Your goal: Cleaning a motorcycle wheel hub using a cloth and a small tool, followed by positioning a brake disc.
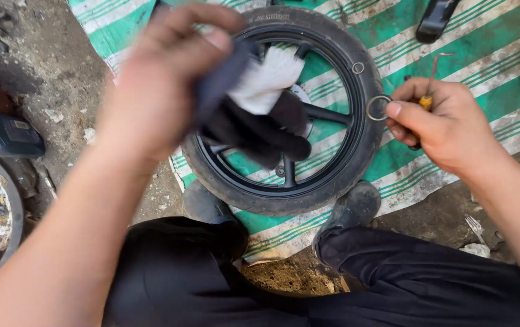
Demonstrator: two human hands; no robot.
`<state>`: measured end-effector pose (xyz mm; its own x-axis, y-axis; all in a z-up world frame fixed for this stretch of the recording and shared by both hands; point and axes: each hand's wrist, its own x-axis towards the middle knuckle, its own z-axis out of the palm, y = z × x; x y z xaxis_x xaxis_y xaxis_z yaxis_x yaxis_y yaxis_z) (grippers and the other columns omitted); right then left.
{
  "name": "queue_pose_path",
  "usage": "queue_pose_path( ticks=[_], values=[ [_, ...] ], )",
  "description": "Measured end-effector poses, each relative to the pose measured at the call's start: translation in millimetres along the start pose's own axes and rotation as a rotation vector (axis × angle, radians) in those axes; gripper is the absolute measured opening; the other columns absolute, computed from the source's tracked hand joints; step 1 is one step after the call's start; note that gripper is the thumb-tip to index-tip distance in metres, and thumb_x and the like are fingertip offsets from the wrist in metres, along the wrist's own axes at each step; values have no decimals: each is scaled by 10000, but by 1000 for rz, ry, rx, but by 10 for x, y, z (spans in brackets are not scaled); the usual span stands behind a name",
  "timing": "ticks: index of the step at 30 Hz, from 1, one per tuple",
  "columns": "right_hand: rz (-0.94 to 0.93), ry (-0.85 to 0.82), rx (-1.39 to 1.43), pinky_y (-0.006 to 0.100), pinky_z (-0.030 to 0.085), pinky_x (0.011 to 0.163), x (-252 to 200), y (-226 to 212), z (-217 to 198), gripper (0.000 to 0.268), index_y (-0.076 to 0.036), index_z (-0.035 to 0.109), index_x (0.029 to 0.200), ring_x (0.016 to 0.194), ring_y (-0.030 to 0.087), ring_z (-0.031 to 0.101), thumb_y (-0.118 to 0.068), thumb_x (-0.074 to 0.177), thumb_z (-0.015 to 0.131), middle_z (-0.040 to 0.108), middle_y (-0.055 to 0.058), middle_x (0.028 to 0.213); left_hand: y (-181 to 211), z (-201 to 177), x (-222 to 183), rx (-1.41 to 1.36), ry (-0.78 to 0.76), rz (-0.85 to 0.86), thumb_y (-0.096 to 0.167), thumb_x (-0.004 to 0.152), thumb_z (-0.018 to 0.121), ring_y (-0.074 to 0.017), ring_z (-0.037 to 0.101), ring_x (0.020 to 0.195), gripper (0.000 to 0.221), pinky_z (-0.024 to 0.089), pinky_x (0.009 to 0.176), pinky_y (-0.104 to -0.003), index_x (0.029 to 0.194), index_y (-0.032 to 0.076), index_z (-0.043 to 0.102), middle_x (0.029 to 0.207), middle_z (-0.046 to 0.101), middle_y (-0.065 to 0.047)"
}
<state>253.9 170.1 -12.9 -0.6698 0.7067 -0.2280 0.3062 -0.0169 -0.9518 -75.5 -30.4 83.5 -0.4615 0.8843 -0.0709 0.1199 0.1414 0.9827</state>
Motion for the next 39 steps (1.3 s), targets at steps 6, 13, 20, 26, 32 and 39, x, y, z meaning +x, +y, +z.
queue_pose_path(
  ticks=[6,13,20,26,32,39],
  values=[
    [177,-84,-111,290,412,524,130,425,-82,97,49,697,1058,600,182,535,-44,1083,690,634,128,749,-786,-1392,-203,-773,117,8,426,979,815,-310,827,1146,705,749,1042,-396,1461,-78,710,1252,784,-190],
    [318,-146,-418,338,414,495,231,531,177,152,34,792,1052,554,217,577,-110,1043,744,695,143,692,-333,-577,146,-180,135,-147,210,1156,684,-253,829,517,261,466,222,-239,1252,-32,664,859,767,-139],
    [401,-519,-714,352,579,594,207,1215,626,116,-123,866,996,661,238,734,-182,904,826,912,91,898,-2872,-52,323,-200,-88,-399,125,967,856,-104,567,484,295,447,377,-247,1218,21,740,881,709,-53],
    [317,-433,-545,438,647,722,625,1652,945,142,-96,853,1005,752,335,834,-99,866,822,859,144,785,-3790,314,-166,-54,-130,-639,203,1032,781,-203,703,631,304,556,610,-326,1262,5,793,792,759,-102],
    [391,-401,-597,479,628,793,851,1969,1044,190,-150,825,1091,904,356,823,-159,906,778,865,118,864,-3458,303,-5,287,-349,-668,287,1011,730,-397,838,917,254,635,834,-518,1191,147,841,848,849,-101],
    [463,-496,-472,407,626,711,845,1923,1334,108,-157,805,1014,736,280,795,-114,924,763,854,73,766,-3491,408,-24,265,-512,-578,247,844,864,-403,830,992,474,635,882,-516,1298,167,756,963,869,-111]
  ],
)
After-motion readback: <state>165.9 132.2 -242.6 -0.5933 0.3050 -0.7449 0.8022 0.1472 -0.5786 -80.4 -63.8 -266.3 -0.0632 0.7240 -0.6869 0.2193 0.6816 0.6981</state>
